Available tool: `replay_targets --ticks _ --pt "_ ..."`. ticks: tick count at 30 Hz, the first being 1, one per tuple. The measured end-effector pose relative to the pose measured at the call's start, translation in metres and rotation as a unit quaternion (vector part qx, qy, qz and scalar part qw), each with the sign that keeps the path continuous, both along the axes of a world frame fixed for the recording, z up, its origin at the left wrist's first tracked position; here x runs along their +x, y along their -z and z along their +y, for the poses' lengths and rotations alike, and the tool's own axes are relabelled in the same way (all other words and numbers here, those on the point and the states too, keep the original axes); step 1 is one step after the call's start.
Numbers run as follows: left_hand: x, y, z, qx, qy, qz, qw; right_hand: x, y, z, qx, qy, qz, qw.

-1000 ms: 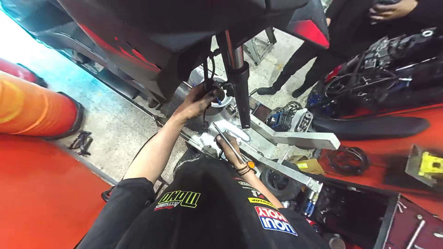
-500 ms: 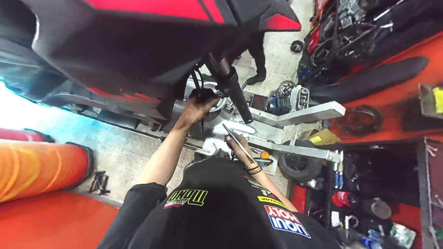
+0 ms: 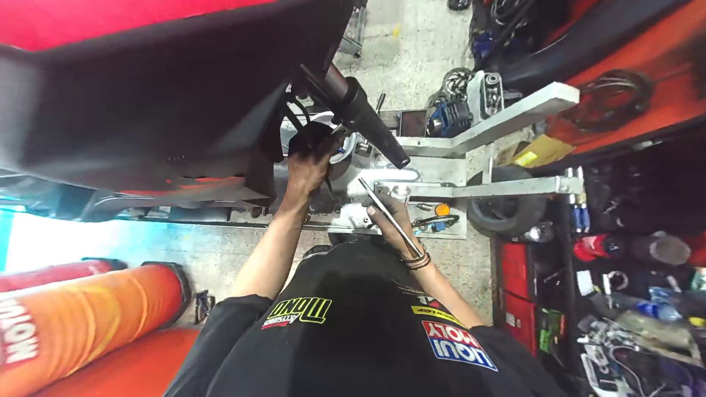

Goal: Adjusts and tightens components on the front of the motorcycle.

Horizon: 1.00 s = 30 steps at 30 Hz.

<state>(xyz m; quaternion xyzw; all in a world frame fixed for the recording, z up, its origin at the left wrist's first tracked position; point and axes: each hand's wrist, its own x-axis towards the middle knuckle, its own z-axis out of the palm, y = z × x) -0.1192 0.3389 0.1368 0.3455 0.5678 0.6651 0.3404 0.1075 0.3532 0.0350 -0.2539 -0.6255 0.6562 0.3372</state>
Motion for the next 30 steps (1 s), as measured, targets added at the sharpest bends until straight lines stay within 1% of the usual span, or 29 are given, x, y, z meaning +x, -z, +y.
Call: replay_targets --ticks 2,4,7,8,10,13,15,17,19,21,23,25,27,29,30 --pt "0.000 0.006 -0.005 -0.019 0.017 0.007 1.000 0.001 0.001 -0.002 -0.044 0.012 0.056 0.997" --pt "0.002 0.013 -0.005 -0.013 0.000 0.033 0.999 0.005 0.005 -0.004 -0.084 0.026 0.097 0.991" --pt "0.014 0.014 -0.011 -0.050 -0.069 0.123 0.989 0.018 0.012 -0.007 -0.155 0.047 0.160 0.974" --pt "0.017 0.016 -0.014 -0.068 -0.090 0.142 0.983 0.023 0.013 -0.007 -0.174 0.054 0.176 0.967" --pt "0.021 0.028 -0.018 -0.080 -0.108 0.149 0.980 0.034 0.015 -0.003 -0.195 0.057 0.202 0.958" --pt "0.026 0.050 -0.028 -0.121 -0.114 0.185 0.969 0.047 0.012 0.005 -0.191 0.025 0.213 0.958" --pt "0.026 0.071 -0.038 -0.182 -0.102 0.210 0.955 0.053 0.009 0.014 -0.181 -0.009 0.203 0.962" --pt "0.029 0.092 -0.048 -0.241 -0.090 0.209 0.943 0.058 0.007 0.022 -0.155 -0.052 0.170 0.972" --pt "0.039 0.112 -0.063 -0.306 -0.079 0.219 0.923 0.067 0.011 0.025 -0.120 -0.097 0.122 0.981" --pt "0.048 0.128 -0.072 -0.339 -0.087 0.212 0.913 0.072 0.012 0.030 -0.102 -0.144 0.114 0.978" --pt "0.051 0.137 -0.077 -0.349 -0.126 0.183 0.911 0.071 0.011 0.035 -0.105 -0.163 0.118 0.974" --pt "0.055 0.144 -0.088 -0.336 -0.171 0.144 0.915 0.074 0.014 0.036 -0.119 -0.151 0.114 0.975" --pt "0.060 0.152 -0.105 -0.303 -0.208 0.096 0.925 0.078 0.023 0.040 -0.154 -0.136 0.120 0.971" --pt "0.066 0.160 -0.124 -0.301 -0.217 0.055 0.927 0.077 0.034 0.045 -0.193 -0.129 0.126 0.965" --pt "0.074 0.165 -0.138 -0.317 -0.210 0.037 0.924 0.079 0.038 0.044 -0.212 -0.133 0.127 0.960"
